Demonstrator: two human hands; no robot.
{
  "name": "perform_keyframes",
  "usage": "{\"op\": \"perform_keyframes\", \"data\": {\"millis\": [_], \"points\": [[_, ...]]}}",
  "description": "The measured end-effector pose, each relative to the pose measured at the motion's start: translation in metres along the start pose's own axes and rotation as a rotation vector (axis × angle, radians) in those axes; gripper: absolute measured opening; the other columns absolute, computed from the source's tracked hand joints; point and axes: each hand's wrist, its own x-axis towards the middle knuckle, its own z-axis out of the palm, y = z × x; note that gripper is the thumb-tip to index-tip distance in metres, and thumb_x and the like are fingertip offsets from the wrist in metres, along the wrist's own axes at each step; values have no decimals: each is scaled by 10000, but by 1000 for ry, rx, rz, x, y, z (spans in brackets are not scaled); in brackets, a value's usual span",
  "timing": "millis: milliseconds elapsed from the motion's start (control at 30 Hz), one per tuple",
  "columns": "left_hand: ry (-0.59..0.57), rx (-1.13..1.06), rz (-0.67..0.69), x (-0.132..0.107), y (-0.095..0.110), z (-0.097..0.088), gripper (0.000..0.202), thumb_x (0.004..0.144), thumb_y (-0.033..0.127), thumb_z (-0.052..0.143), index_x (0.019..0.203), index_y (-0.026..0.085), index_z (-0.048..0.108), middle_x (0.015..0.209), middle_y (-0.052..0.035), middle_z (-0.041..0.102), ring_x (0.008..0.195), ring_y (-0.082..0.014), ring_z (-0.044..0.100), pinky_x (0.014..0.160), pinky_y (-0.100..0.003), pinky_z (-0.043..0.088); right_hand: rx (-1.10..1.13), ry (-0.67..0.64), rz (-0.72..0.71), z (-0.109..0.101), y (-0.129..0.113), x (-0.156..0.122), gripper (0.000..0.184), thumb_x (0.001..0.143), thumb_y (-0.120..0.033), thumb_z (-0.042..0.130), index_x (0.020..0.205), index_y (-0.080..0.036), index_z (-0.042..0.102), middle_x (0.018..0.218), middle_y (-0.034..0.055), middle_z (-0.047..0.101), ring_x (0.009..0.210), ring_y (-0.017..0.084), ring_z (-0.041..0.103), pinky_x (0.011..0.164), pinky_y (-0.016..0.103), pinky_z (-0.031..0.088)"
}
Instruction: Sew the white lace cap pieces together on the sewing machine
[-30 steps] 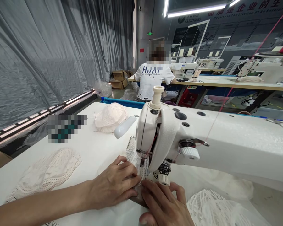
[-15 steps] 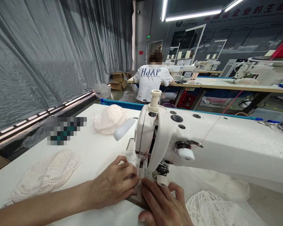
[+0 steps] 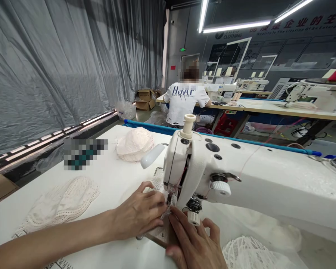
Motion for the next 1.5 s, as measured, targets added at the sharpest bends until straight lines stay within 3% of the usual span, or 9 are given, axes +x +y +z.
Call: {"op": "perform_keyframes", "data": {"millis": [367, 733, 833, 967, 1067, 1200, 1300, 1400, 1500], "points": [[45, 61, -11, -4, 7, -4, 203, 895, 283, 524, 752, 139, 525, 753, -1, 558, 735, -131, 520, 831, -348, 325, 55, 50, 23, 1, -2, -1, 429, 910, -483, 424, 1106, -158, 623, 1130, 61, 669, 833, 220, 578, 735, 362, 326], [-4, 26, -128, 1, -5, -4, 94, 901, 222, 478, 873, 146, 525, 881, -17, 598, 824, -136, 554, 883, -365, 282, 130, 54, 104, 13, -5, -9, 378, 905, -453, 448, 1150, -196, 579, 1171, 46, 645, 888, 222, 593, 724, 361, 391], [72, -23, -91, -9, 10, 0, 83, 894, 211, 495, 842, 161, 534, 817, 13, 611, 779, -122, 557, 859, -354, 287, 207, 57, 197, 10, -7, -8, 333, 932, -378, 396, 1168, -195, 543, 1119, 68, 657, 868, 206, 614, 684, 332, 447], [210, -163, 41, -42, 52, 10, 153, 930, 201, 450, 806, 176, 535, 791, 55, 657, 752, -76, 565, 877, -295, 300, 295, 43, 341, 1, -14, -4, 386, 920, -401, 390, 1199, -154, 493, 983, 103, 663, 693, 183, 631, 567, 291, 504], [186, -359, 42, -59, 71, 4, 122, 927, 163, 450, 872, 211, 546, 881, 85, 677, 756, -38, 578, 875, -201, 333, 416, -39, 341, -2, -19, -4, 327, 862, -434, 487, 1110, -228, 539, 954, 65, 657, 647, 187, 624, 541, 303, 511], [87, -381, -241, -45, 55, -20, 197, 905, 201, 478, 1095, 216, 528, 1113, -51, 593, 1025, -182, 525, 878, -343, 353, 644, -196, 435, -1, -21, -8, 166, 886, -350, 431, 870, -289, 584, 752, -13, 656, 571, 166, 583, 528, 284, 475], [-194, -469, -544, -21, 37, -30, 485, 789, 392, 648, 1212, 227, 475, 1097, -68, 541, 994, -231, 492, 839, -382, 389, 794, -254, 658, -6, -21, -8, 178, 864, -385, 447, 825, -274, 580, 700, -14, 650, 591, 174, 582, 538, 272, 465], [-376, -613, -669, -6, 30, -29, 481, 719, 431, 703, 1115, 213, 538, 906, -20, 555, 919, -218, 491, 852, -383, 391, 1058, -237, 810, -16, -21, -3, 200, 823, -432, 499, 881, -264, 592, 807, 6, 678, 727, 199, 624, 626, 275, 497], [-379, -690, -770, -1, 30, -26, 240, 754, 368, 674, 878, 190, 573, 787, 0, 530, 893, -204, 485, 814, -337, 395, 1285, -148, 921, -23, -20, 2, 278, 745, -455, 594, 939, -257, 603, 957, 28, 680, 900, 216, 629, 755, 269, 507]]}}
